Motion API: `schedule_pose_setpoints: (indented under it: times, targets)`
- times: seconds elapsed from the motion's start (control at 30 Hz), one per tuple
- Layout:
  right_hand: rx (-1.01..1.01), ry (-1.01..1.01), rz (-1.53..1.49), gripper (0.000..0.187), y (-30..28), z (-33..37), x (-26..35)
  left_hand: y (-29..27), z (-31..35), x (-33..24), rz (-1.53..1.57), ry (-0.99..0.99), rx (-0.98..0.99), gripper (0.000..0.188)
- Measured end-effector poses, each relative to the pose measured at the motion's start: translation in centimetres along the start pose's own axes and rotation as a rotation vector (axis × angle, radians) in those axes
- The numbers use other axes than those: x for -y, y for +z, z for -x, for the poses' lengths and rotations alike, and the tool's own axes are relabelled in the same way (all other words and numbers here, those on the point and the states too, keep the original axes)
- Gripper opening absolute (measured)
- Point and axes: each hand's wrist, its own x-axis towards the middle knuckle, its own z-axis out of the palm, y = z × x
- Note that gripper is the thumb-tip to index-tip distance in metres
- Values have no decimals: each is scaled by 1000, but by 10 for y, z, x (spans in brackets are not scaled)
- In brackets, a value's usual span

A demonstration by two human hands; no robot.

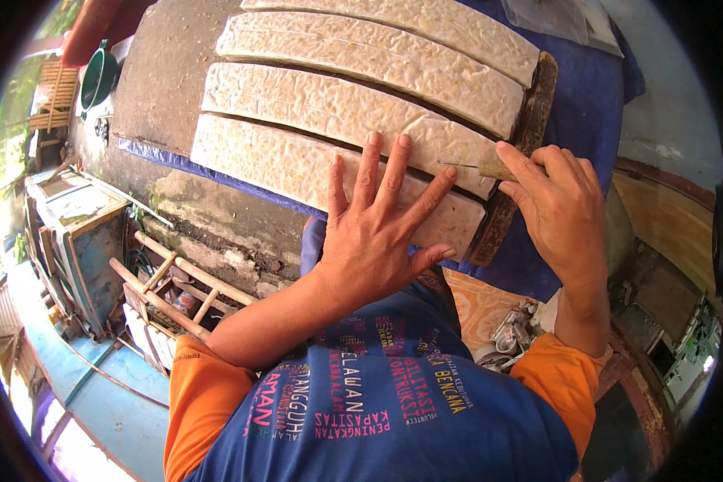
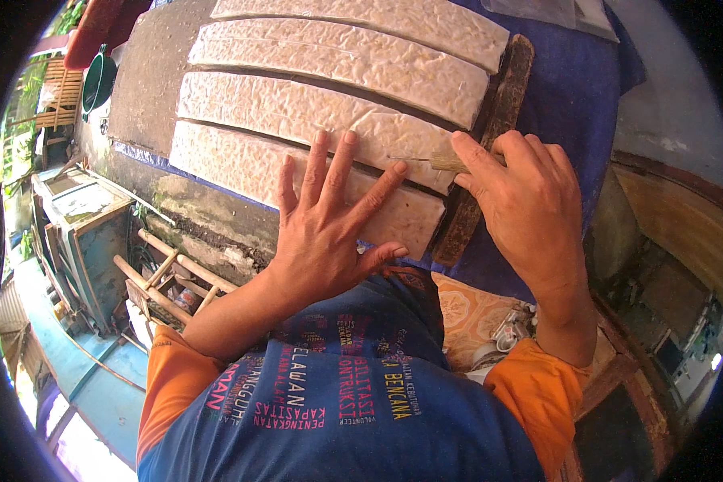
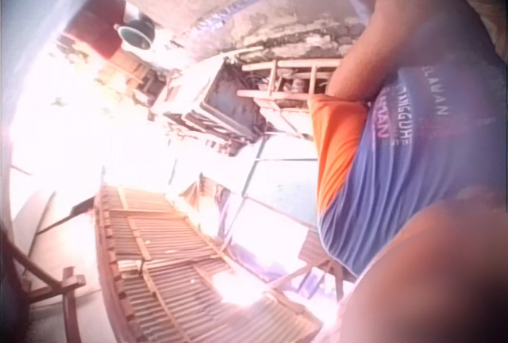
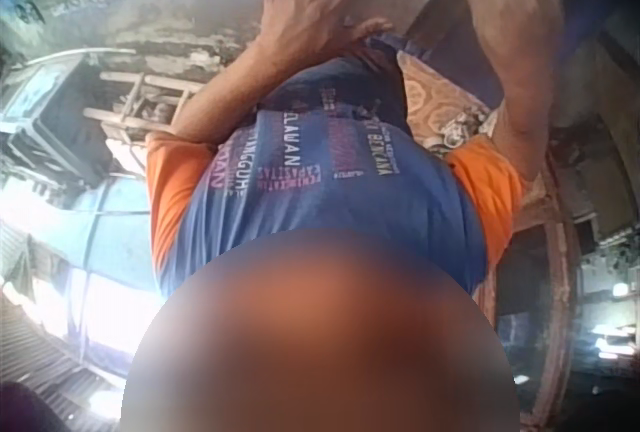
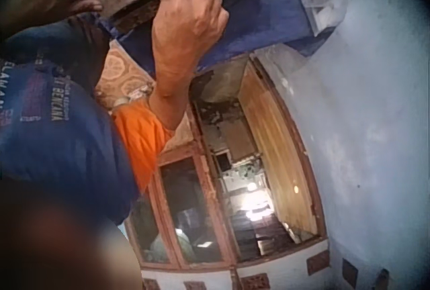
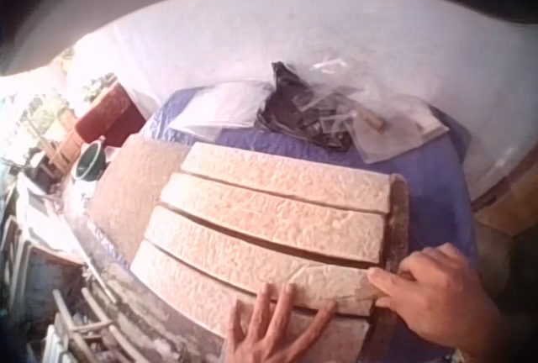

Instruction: The person moves rectangular trays of white mycelium from a table to a wooden shelving unit, placing them one by one on multiple shelves. They also retrieve a tray from the shelves, flip it, and return it. The person then picks up a stack of trays from a table and places them on the shelves.

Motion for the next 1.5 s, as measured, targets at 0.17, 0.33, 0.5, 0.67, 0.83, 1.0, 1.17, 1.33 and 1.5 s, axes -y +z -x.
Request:
schedule_pose_setpoints:
  times: [0.17, 0.33, 0.5, 0.67, 0.83, 1.0, 1.17, 1.33, 1.5]
  targets:
    - [20, 14, -6, 42, 0, -1, 1, 0, -1, 0, -5, 2, -7, 74]
    - [27, 17, 32, 35, -4, -4, 5, -1, -1, 1, -4, 1, -6, 75]
    - [50, -13, 173, 31, -8, -7, 18, -1, -1, -1, -9, -3, -6, 74]
    - [10, -24, 247, 30, -13, -6, 21, -5, 4, 6, 11, 6, -15, 73]
    - [55, 116, 128, 33, -30, 21, 14, -8, 23, 16, 19, 15, 31, 74]
    - [119, 144, 9, 35, -22, 41, 17, 3, 35, 4, -7, 78, 72, 72]
    - [120, 136, -22, 33, -17, 45, 20, 5, 35, 0, -19, 83, 70, 73]
    - [123, 142, -13, 32, -19, 45, 21, 4, 34, 0, -1, 83, 89, 68]
    - [126, 138, 7, 33, -20, 46, 22, 5, 35, -1, 5, 76, 69, 72]
